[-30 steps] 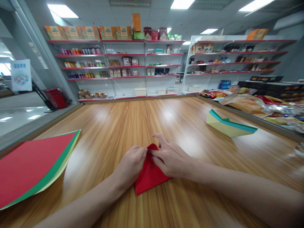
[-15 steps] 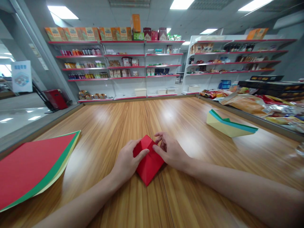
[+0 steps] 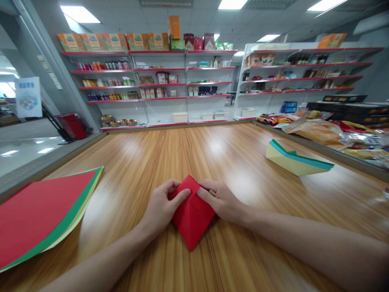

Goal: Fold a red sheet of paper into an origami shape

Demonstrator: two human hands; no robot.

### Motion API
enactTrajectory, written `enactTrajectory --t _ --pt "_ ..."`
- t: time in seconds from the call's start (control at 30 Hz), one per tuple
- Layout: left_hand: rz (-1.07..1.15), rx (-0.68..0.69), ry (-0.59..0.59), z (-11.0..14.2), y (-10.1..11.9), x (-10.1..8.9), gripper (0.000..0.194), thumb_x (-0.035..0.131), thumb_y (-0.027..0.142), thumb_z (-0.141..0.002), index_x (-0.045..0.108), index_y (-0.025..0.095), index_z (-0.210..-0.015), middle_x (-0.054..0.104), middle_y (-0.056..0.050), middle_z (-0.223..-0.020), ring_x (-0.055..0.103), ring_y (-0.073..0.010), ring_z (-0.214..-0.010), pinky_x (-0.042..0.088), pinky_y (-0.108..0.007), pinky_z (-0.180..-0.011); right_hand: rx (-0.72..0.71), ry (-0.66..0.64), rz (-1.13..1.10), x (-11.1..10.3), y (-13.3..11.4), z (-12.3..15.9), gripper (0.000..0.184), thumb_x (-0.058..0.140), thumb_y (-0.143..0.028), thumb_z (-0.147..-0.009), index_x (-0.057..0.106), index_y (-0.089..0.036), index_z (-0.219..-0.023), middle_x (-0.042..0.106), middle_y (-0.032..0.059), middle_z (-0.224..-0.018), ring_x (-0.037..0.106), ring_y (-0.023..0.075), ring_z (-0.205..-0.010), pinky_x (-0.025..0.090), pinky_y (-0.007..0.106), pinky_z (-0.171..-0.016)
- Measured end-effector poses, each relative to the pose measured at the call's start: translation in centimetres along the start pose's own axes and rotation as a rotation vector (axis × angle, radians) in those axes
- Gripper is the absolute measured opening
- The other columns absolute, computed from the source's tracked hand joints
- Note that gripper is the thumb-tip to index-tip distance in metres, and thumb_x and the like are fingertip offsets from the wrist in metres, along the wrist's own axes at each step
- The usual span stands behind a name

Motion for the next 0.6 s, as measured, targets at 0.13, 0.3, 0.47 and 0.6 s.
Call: enactTrajectory --t 0.13,0.3,0.47,0.6 --pt "0.007 -0.017 -0.003 0.1 0.2 0.0 0.027 0.064 0.041 -0.080 0.060 0.015 -0.085 0.068 -0.005 -0.079 0.063 -0.0175 -0.070 0.048 -0.025 -0.061 0.010 0.032 -0.045 -0.4 0.1 0.0 0.042 0.038 -0.049 -0.093 0.047 -0.016 -0.068 0.047 -0.0003 -0.064 0.043 0.0099 -0.055 0.033 0.022 -0.049" --pt "0.088 -0.032 0.107 -0.1 -0.1 -0.9 0.033 0.065 0.043 -0.079 0.061 0.014 -0.094 0.067 -0.008 -0.090 0.064 -0.0196 -0.078 0.049 -0.027 -0.066 -0.003 0.052 -0.041 -0.1 -0.3 0.2 0.031 0.049 -0.044 -0.090 0.054 -0.015 -0.081 0.055 0.0013 -0.071 0.049 0.0113 -0.061 0.036 0.023 -0.051" --pt "0.528 -0.090 0.160 -0.5 -1.1 -0.9 0.053 0.071 0.038 -0.076 0.052 0.012 -0.119 0.059 -0.016 -0.119 0.057 -0.0260 -0.110 0.045 -0.035 -0.091 -0.115 0.251 -0.112 -1.8 -1.2 0.4 0.024 0.047 -0.038 -0.092 0.055 -0.016 -0.086 0.057 0.0022 -0.075 0.052 0.0122 -0.064 0.041 0.024 -0.055" --pt "0.746 -0.138 -0.121 -0.4 -0.7 1.7 0.041 0.069 0.031 -0.079 0.059 0.009 -0.113 0.063 -0.018 -0.114 0.060 -0.0291 -0.106 0.047 -0.040 -0.090 -0.234 0.289 -0.027 -2.4 -2.3 0.5 0.017 0.049 -0.032 -0.092 0.059 -0.017 -0.090 0.059 0.0046 -0.086 0.057 0.0154 -0.079 0.047 0.029 -0.071"
Point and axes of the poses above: each hand's wrist, its own z-axis away from the middle knuckle, its own x-axis out of the palm, y = z × x, the point moved 8 cm from there along -z, towards the middle knuckle
